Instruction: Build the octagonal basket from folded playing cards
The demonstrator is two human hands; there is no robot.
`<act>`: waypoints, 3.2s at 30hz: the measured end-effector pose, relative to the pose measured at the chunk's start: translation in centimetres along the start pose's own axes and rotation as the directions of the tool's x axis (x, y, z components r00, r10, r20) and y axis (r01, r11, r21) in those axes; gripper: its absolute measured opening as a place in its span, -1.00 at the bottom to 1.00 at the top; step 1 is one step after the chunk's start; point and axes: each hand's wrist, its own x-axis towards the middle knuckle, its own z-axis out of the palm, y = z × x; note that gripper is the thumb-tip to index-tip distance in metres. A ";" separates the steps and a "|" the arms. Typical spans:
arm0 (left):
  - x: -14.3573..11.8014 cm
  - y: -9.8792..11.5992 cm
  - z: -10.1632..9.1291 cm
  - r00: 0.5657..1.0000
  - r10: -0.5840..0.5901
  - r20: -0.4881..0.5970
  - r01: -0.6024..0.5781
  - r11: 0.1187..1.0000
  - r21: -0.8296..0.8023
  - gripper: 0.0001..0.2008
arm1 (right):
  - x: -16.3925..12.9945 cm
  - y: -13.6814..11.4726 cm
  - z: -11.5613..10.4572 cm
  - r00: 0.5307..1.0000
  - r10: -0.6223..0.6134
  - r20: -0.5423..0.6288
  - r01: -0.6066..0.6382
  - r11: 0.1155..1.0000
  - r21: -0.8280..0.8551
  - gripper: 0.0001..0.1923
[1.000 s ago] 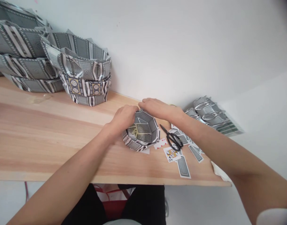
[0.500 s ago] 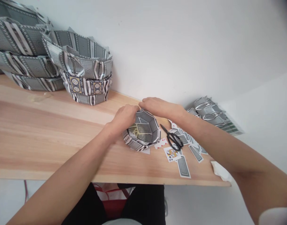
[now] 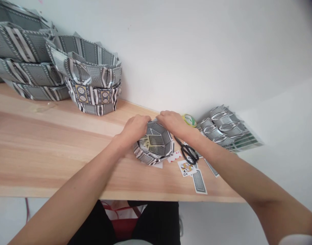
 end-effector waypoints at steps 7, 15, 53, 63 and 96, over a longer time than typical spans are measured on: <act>0.0 0.0 0.0 1.000 -0.004 -0.008 0.004 1.000 -0.002 -0.62 | -0.9 0.1 0.9 0.991 0.074 -0.108 -0.054 0.982 0.182 -0.63; -0.2 0.1 0.0 0.991 0.072 -0.115 -0.086 0.989 -0.122 -0.57 | -2.3 0.4 1.1 0.971 0.202 -0.127 -0.163 0.950 0.266 -0.85; 3.0 3.8 -1.9 0.954 0.295 0.058 -0.301 0.937 0.180 -0.67 | -2.2 -0.7 10.3 0.906 0.372 -0.200 0.253 -0.097 0.963 -0.45; 3.6 1.1 -1.6 0.959 0.282 -0.005 -0.282 0.958 -0.054 -0.73 | -2.0 -0.9 10.9 0.889 0.420 -0.181 0.227 -0.062 0.972 -0.58; 1.1 -1.0 -3.0 0.985 -0.136 0.110 0.170 0.883 -0.437 -0.41 | -1.9 -1.1 11.6 0.878 0.442 -0.182 0.268 -0.140 0.953 -0.36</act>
